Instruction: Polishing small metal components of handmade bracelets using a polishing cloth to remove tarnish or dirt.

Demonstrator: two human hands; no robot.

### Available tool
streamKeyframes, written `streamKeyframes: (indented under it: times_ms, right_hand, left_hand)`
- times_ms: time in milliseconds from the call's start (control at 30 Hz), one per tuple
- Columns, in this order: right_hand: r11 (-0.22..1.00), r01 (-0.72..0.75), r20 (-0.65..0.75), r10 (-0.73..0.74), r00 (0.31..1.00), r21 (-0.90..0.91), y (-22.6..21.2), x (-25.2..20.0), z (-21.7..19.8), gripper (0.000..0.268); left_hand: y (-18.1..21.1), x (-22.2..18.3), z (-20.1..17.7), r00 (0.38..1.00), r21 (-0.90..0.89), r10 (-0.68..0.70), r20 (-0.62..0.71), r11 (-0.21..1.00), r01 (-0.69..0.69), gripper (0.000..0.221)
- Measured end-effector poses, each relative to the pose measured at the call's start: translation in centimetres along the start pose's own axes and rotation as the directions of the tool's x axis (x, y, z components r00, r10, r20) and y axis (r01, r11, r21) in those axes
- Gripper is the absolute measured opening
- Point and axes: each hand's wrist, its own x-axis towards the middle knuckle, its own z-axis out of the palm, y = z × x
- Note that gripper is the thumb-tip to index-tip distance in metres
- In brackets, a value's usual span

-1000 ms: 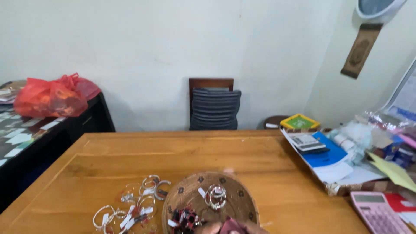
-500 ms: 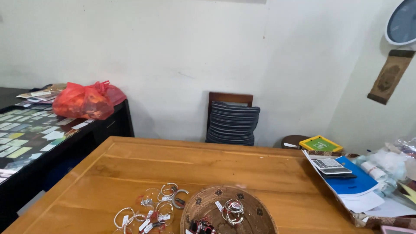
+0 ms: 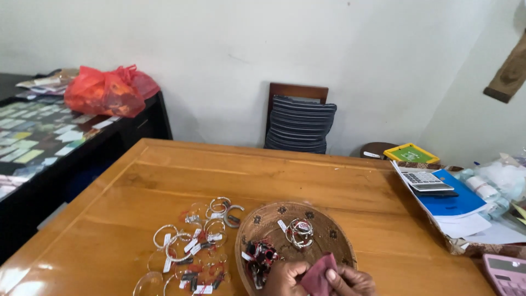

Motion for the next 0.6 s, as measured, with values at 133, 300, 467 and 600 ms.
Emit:
streamKeyframes:
  times_ms: [133, 300, 467, 600]
  right_hand:
    - [0.964, -0.259, 0.054, 0.256, 0.965, 0.067, -3.6, 0.2, 1.5, 0.025]
    - [0.965, -0.205, 0.049, 0.216, 0.975, -0.165, -5.2, 0.1, 1.6, 0.017]
    - [0.962, -0.129, 0.093, 0.155, 0.984, -0.239, -4.3, -0.9, 0.6, 0.018]
    - [0.987, -0.065, 0.101, 0.08, 0.992, -0.148, -6.0, -1.8, 1.6, 0.012]
  left_hand:
    - [5.4, -0.7, -1.1, 0.963, 0.216, 0.268, -0.017, 0.942, -0.258, 0.016]
    - [5.4, -1.1, -1.2, 0.941, 0.215, 0.335, 0.04, 0.917, -0.336, 0.028]
    - [5.3, -1.4, -1.7, 0.938, 0.252, 0.316, 0.143, 0.905, -0.343, 0.019]
    - [5.9, -1.6, -1.5, 0.919, 0.304, 0.339, 0.2, 0.871, -0.387, 0.034]
